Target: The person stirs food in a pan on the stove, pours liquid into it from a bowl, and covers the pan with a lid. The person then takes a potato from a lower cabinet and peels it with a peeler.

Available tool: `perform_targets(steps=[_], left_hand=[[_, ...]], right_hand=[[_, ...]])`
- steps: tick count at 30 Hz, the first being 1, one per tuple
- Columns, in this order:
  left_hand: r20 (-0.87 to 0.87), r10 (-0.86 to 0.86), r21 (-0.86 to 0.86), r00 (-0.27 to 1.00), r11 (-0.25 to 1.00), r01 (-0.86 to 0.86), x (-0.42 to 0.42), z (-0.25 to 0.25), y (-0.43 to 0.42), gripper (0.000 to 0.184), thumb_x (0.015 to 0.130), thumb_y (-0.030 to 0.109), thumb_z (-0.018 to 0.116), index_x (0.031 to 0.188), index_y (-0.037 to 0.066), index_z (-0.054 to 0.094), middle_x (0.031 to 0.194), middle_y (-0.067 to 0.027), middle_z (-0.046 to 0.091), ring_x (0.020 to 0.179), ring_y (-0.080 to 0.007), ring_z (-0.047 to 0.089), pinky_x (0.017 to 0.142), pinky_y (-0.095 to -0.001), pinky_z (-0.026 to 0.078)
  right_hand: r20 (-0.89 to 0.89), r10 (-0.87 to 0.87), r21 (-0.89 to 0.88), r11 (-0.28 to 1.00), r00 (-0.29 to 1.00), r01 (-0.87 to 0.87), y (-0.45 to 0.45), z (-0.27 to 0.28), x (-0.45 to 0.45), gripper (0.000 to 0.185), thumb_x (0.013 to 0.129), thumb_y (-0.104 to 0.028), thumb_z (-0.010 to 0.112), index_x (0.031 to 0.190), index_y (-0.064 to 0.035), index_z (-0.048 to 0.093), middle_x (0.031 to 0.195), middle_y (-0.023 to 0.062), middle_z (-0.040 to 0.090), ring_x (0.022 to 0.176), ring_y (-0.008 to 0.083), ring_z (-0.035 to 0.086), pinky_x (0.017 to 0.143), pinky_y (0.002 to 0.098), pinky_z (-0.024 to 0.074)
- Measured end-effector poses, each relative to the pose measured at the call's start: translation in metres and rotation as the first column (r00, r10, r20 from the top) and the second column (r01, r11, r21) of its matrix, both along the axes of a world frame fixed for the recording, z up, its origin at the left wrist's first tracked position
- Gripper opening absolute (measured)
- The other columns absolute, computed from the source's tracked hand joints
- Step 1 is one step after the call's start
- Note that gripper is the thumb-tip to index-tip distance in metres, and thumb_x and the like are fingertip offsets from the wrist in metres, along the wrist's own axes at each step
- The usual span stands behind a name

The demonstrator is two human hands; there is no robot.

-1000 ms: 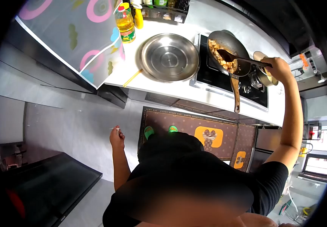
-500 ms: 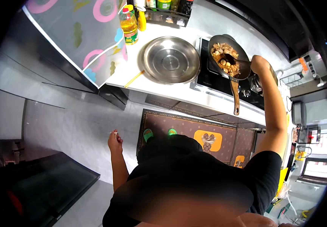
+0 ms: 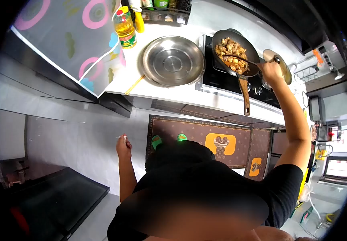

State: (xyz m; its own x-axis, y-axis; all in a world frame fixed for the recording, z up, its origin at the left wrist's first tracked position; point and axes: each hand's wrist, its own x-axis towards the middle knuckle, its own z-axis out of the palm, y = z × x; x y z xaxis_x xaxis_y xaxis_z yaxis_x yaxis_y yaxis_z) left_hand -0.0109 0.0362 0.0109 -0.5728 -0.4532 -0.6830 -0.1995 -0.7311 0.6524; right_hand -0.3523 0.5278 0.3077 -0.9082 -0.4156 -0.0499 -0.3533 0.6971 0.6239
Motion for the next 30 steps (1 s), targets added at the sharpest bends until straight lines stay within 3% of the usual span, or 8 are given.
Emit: perform_targets(steps=[9,13,15,20,21,23,25,30], left_hand=[[-0.004,-0.09,0.019,0.996,0.996,0.09,-0.025,0.001,0.013,0.022,0.09,0.025,0.044,0.096,0.006,0.054,0.063,0.0009,0.044,0.05,-0.008,0.039,0.045,-0.0218,0.032],[-0.011,-0.088,0.041,0.996,0.995,0.089,-0.029,0.004,0.017,0.022,0.09,0.025,0.044,0.096,0.006,0.054,0.063,0.0009,0.045,0.05,-0.0081,0.039,0.045,-0.0217,0.033],[-0.008,-0.084,0.028,0.996,0.996,0.084,-0.03,0.007,0.016,0.022,0.09,0.025,0.044,0.095,0.007,0.054,0.064,0.0012,0.044,0.05,-0.008,0.039,0.046,-0.0216,0.033],[0.033,-0.072,-0.02,0.997,0.997,0.073,-0.021,-0.001,0.007,0.02,0.09,0.025,0.044,0.094,0.008,0.054,0.064,0.0016,0.044,0.051,-0.0077,0.039,0.046,-0.0216,0.032],[0.029,-0.06,-0.011,0.998,0.998,0.061,-0.019,-0.002,0.005,0.02,0.09,0.025,0.044,0.094,0.009,0.054,0.064,0.0016,0.043,0.051,-0.0077,0.039,0.046,-0.0217,0.032],[0.023,-0.04,0.015,0.999,0.999,0.039,-0.017,-0.004,0.005,0.019,0.09,0.024,0.044,0.095,0.009,0.054,0.064,0.0017,0.043,0.051,-0.0077,0.039,0.046,-0.0217,0.032],[0.03,-0.031,0.015,0.999,0.999,0.031,-0.017,-0.005,0.009,0.018,0.09,0.024,0.045,0.095,0.009,0.054,0.064,0.0018,0.043,0.052,-0.0076,0.039,0.046,-0.0216,0.032],[0.025,-0.018,-0.001,1.0,1.0,0.018,-0.021,0.002,0.02,0.018,0.09,0.022,0.045,0.098,0.009,0.052,0.066,0.0014,0.042,0.052,-0.0074,0.039,0.046,-0.0211,0.032]], right_hand=[[0.132,-0.24,-0.036,0.968,0.962,0.247,-0.013,0.111,0.048,0.025,0.072,-0.01,0.058,0.093,-0.0205,0.067,0.088,0.0091,0.065,0.08,0.0245,0.063,0.073,0.033,0.0492],[0.116,-0.204,-0.109,0.97,0.972,0.216,0.013,0.056,0.007,0.021,0.074,-0.011,0.054,0.089,-0.0186,0.067,0.085,0.0094,0.065,0.081,0.0272,0.062,0.072,0.0346,0.0488],[0.043,-0.335,-0.052,0.94,0.941,0.337,0.017,0.026,-0.014,0.019,0.077,-0.012,0.051,0.088,-0.0168,0.066,0.086,0.012,0.064,0.084,0.0279,0.062,0.074,0.0354,0.0483],[0.062,-0.44,-0.435,0.796,0.896,0.421,0.04,0.018,-0.011,0.023,0.079,-0.012,0.046,0.089,-0.0026,0.064,0.093,0.0215,0.061,0.092,0.0341,0.059,0.081,0.0386,0.0459],[0.01,-0.396,-0.378,0.848,0.918,0.37,0.069,0.014,-0.024,0.022,0.078,-0.008,0.049,0.095,-0.0041,0.063,0.084,0.02,0.063,0.078,0.0292,0.064,0.069,0.0374,0.0503],[0.444,-0.535,-0.468,0.546,0.719,0.695,0.091,0.044,-0.035,0.032,0.071,-0.005,0.059,0.103,-0.0049,0.061,0.068,0.0129,0.063,0.046,0.0194,0.057,0.041,0.0305,0.0452],[0.614,-0.465,-0.596,0.257,0.638,0.761,0.069,0.084,-0.014,0.029,0.074,-0.004,0.056,0.102,-0.0078,0.064,0.06,0.0084,0.06,0.034,0.0084,0.042,0.032,0.0207,0.0324],[0.684,-0.566,-0.541,0.03,0.46,0.841,0.082,0.062,-0.05,0.014,0.08,-0.013,0.051,0.078,-0.0018,0.059,0.061,0.0109,0.061,0.035,0.0048,0.039,0.032,0.0203,0.0302]])
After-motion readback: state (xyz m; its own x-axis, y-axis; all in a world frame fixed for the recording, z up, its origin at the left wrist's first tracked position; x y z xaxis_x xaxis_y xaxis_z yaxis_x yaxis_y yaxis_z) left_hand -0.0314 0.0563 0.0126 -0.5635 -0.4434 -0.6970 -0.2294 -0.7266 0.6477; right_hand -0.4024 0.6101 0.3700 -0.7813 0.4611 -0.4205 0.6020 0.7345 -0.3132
